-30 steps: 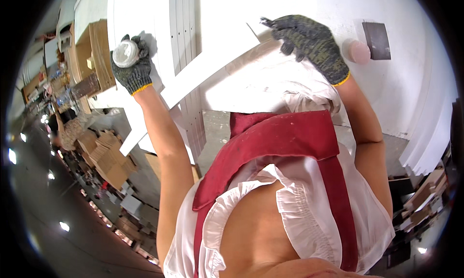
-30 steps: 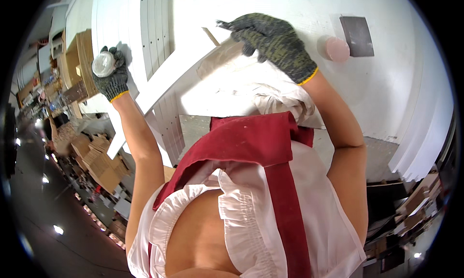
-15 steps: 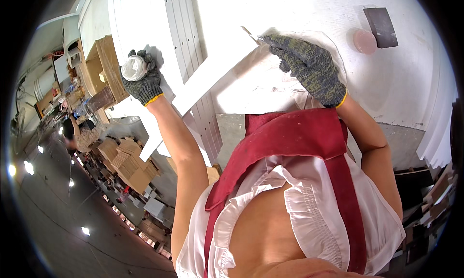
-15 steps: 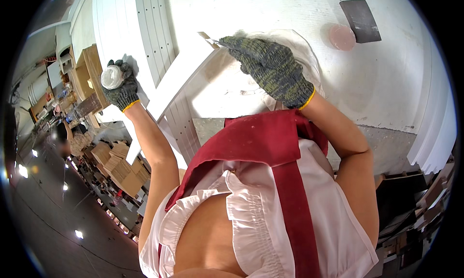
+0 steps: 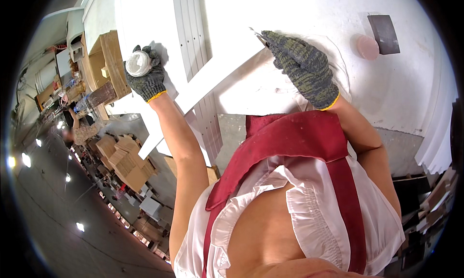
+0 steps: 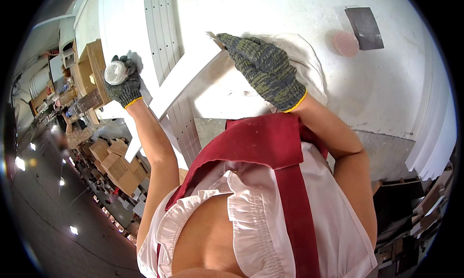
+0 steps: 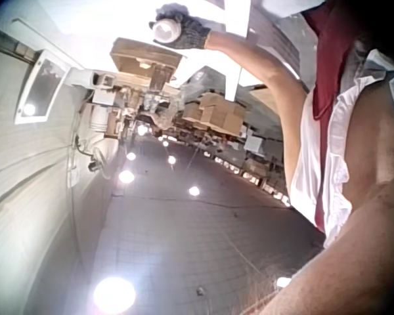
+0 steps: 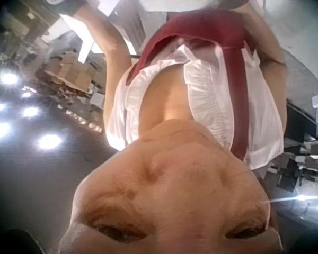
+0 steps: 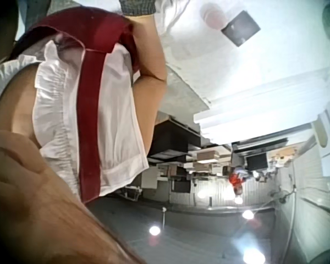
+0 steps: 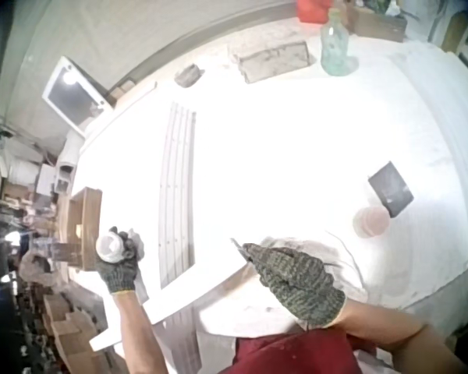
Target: The person applies a white substance from a container to the joints and ends of white planks using a spatula and a sponge. They wipe the boards with a cloth and scoop material to fill gaps.
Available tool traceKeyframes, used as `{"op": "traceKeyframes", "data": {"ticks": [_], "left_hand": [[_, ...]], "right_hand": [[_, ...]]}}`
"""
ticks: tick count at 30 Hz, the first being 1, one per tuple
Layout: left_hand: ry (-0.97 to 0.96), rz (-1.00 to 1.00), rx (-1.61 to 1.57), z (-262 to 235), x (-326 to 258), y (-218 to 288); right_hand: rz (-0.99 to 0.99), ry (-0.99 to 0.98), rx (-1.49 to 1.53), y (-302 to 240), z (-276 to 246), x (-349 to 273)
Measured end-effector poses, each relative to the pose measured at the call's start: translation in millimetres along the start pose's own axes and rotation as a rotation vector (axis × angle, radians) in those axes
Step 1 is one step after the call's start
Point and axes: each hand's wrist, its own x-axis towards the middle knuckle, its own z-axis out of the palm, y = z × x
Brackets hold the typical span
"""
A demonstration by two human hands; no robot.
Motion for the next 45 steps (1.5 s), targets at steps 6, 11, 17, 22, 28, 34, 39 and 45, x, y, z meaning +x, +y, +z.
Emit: {"op": "traceKeyframes", "data": {"ticks": [6, 11, 17, 22, 28, 34, 39, 45], "left_hand": [[-0.006, 0.099, 0.312, 6, -1, -1], [0.003, 0.007, 0.078, 3, 0, -1], [-0.021, -0.025, -0.001, -5, 4, 3], [-0.002, -0.067, -0.072, -2, 6, -4], [-0.016, -0.066, -0.064, -4, 3, 2], [-0.04, -0.068, -0.085, -6, 4, 1], [-0.035, -0.077, -0.063, -8, 8, 2], [-0.045, -0.028, 0.0, -7, 5, 1]], "right_hand": [[0.048, 0.114, -0.044, -4, 10, 3], [-0.168, 0.129, -0.385, 5, 17, 2], [-0.128, 0.067, -0.291, 7, 22, -9], [-0.058, -0.041, -0.391, -15, 7, -11], [-0.165, -0.04, -0.495, -14, -1, -25], [-0.159, -0.041, -0.504, 5, 2, -49], [-0.201, 0.001, -0.603, -18, -5, -13], [-0.023, -0.136, -0.353, -5, 6, -49]]}}
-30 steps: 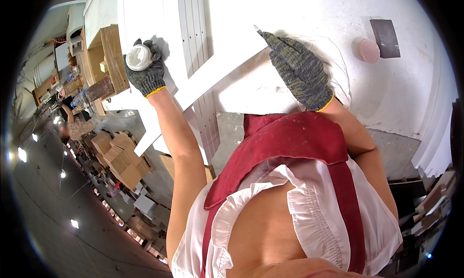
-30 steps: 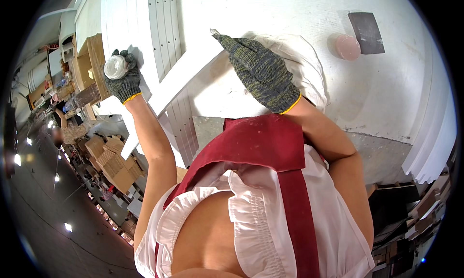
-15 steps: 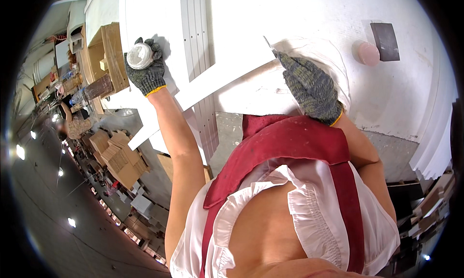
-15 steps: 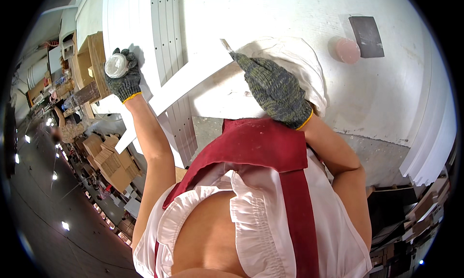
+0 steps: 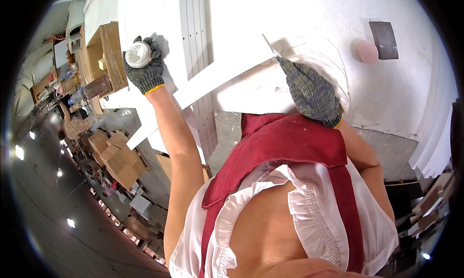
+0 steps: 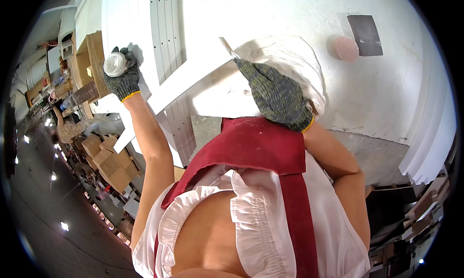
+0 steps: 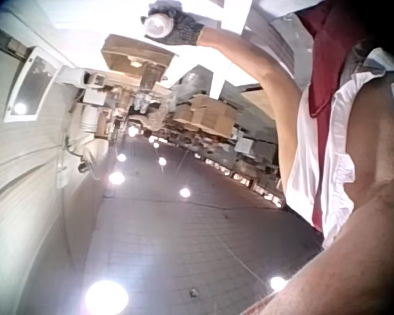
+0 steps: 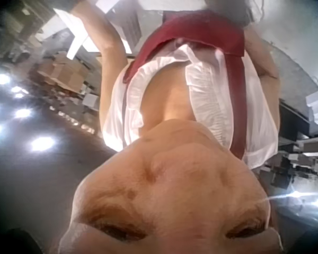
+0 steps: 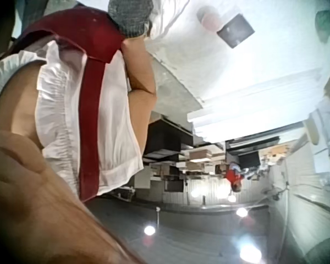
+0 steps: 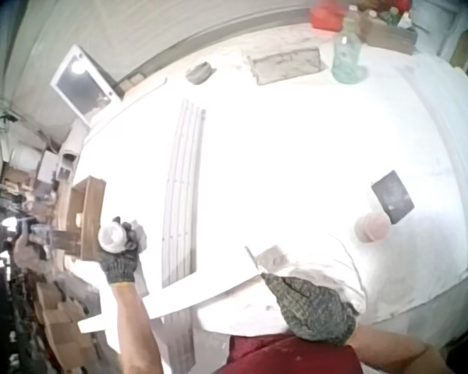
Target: The person applies a white substance from a container to the joints and ends of white planks using a spatula and a sponge. They wipe the boards with a cloth and scoop material to fill gaps.
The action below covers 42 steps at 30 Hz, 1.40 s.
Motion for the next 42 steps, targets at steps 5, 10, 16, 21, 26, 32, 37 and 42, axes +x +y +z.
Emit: {"op": "traceKeyframes", "data": {"ticks": [5, 10, 16, 21, 26, 32, 37, 42], "left_hand": [[0.066, 0.006, 0.004, 6, -2, 0], [0.087, 0.009, 0.038, 5, 2, -2], [-0.048, -0.059, -0.124, -8, 2, 2], [0.035, -0.038, -0.072, 1, 2, 1], [-0.037, -0.037, -0.1, -6, 4, 0], [-0.015, -0.058, -0.128, -8, 5, -1], [-0.061, -0.075, -0.135, -14, 6, 0], [-0.047, -0.079, -0.136, -8, 4, 0]], "right_hand": [[0.118, -0.004, -0.001, -16, -11, -8], [0.006, 0.045, -0.283, -17, -27, 9], [-0.103, 0.206, -0.252, -8, -29, 2], [-0.05, 0.254, -0.113, 23, -40, 55], [-0.229, 0.26, -0.235, 21, -46, 83], [-0.321, 0.181, -0.437, 40, -49, 82], [-0.326, 0.143, -0.451, 38, -52, 84], [-0.349, 0.087, -0.442, 42, -57, 78]]}}
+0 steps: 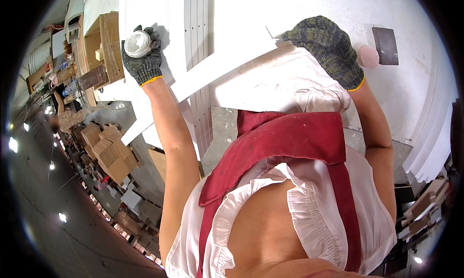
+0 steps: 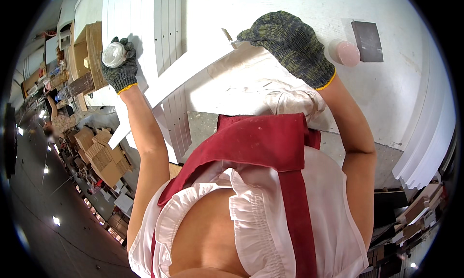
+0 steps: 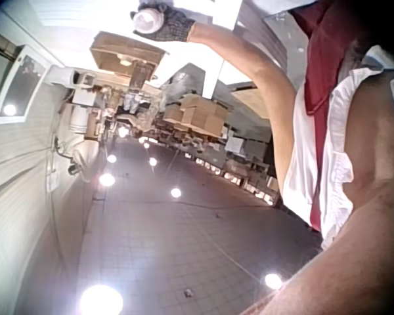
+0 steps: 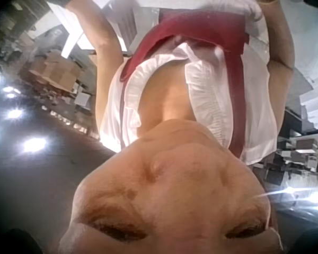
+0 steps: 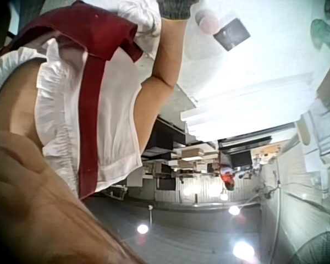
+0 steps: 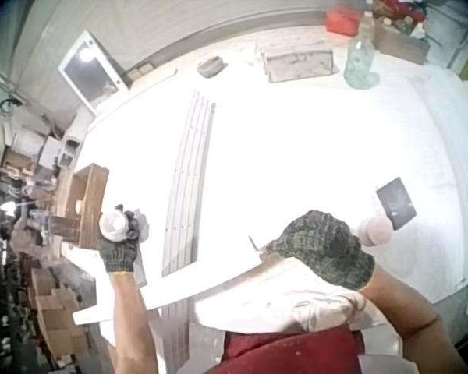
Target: The person applies a white substance from a container to the joints and ends of white planks using a spatula and a sponge. They wipe the boards with a cloth and scoop material to fill gaps.
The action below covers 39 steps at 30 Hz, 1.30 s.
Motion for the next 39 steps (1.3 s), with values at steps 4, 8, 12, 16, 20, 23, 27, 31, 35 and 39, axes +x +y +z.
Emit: {"op": "traceKeyframes", "data": {"ticks": [4, 8, 12, 16, 20, 23, 27, 31, 35, 39], "left_hand": [[-0.013, -0.004, -0.015, -2, 0, 0], [0.01, 0.011, 0.019, -1, 2, 0], [0.049, 0.066, 0.093, 4, 0, -1], [0.027, 0.025, 0.075, -3, 2, 1], [0.035, 0.02, 0.064, 0, 1, 0], [0.046, 0.015, 0.077, 1, 1, 1], [-0.002, 0.015, 0.044, 0, 1, 0], [0.014, 0.017, 0.029, 3, 1, -1], [0.023, 0.024, 0.03, 0, 2, 0], [-0.041, 0.002, -0.001, -6, 3, 1]], "right_hand": [[0.052, -0.13, 0.047, -3, -8, -15], [0.236, -0.139, 0.268, -6, -7, -24], [0.474, -0.135, 0.5, -30, 0, -33], [0.431, -0.088, 0.47, -46, 1, -39], [0.585, -0.113, 0.589, -57, 2, -43], [0.584, -0.081, 0.608, -70, 2, -43], [0.451, 0.097, 0.487, -85, 13, -40], [0.327, 0.03, 0.303, -86, 19, -45], [0.305, -0.073, 0.319, -84, 19, -52], [0.313, -0.049, 0.253, -79, 11, -58]]}}
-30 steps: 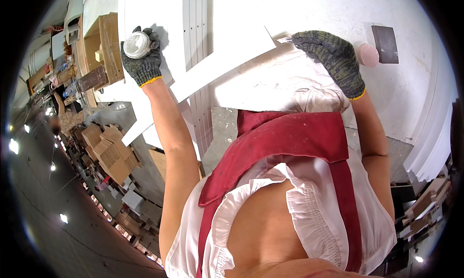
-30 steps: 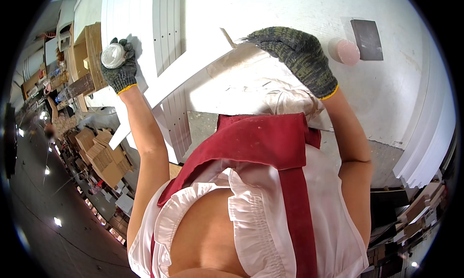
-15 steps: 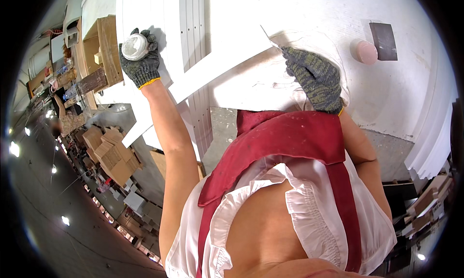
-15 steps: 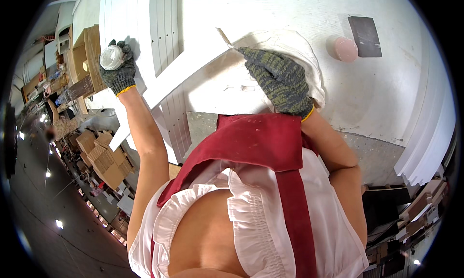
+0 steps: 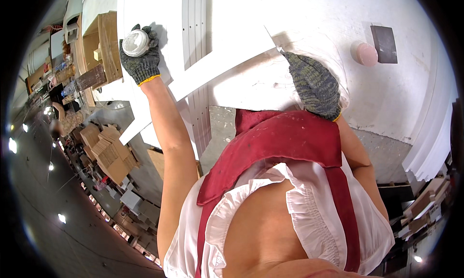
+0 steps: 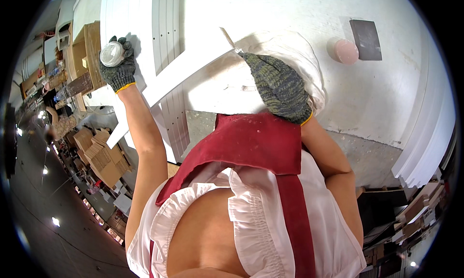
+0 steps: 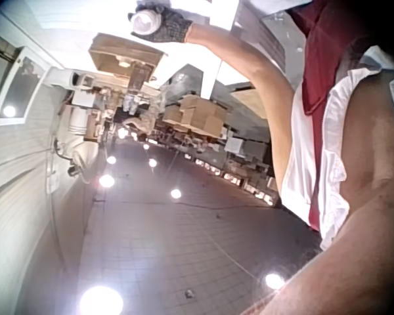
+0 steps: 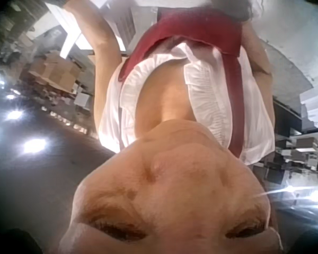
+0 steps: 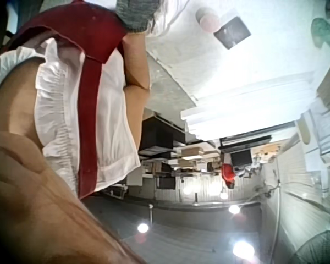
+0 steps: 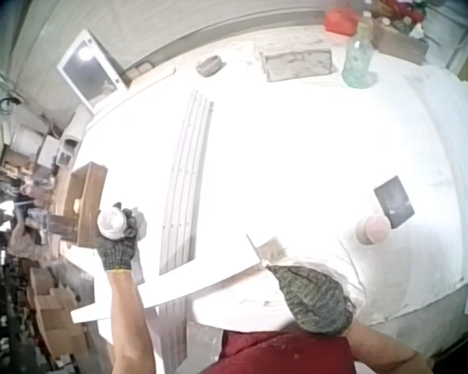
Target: The person applies a white substance from a container to the joints and ends of white planks using a spatula and a sponge. They wipe the boards with a cloth and scoop material to fill gaps.
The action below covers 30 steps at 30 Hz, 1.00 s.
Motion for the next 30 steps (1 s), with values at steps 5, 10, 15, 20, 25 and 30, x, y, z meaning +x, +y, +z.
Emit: {"op": "traceKeyframes", "data": {"ticks": [5, 10, 15, 20, 25, 30], "left_hand": [[0.1, 0.038, 0.034, 14, -4, -2], [-0.004, 0.014, 0.006, 1, 1, -1], [0.059, 0.015, 0.014, 3, -1, 0], [0.048, 0.001, 0.012, -1, 3, -1], [0.054, 0.033, 0.047, 3, 1, -2], [0.021, -0.011, -0.02, -3, 0, 1]], "right_hand": [[0.168, 0.047, 0.229, -3, -1, 12], [0.267, 0.038, 0.519, -6, 16, 7], [0.121, 0.056, 0.163, 2, 1, 12], [0.438, -0.079, 0.477, 5, 4, 20], [0.111, 0.009, 0.063, 8, 9, 13], [0.365, -0.05, 0.296, -12, -12, 30]]}}
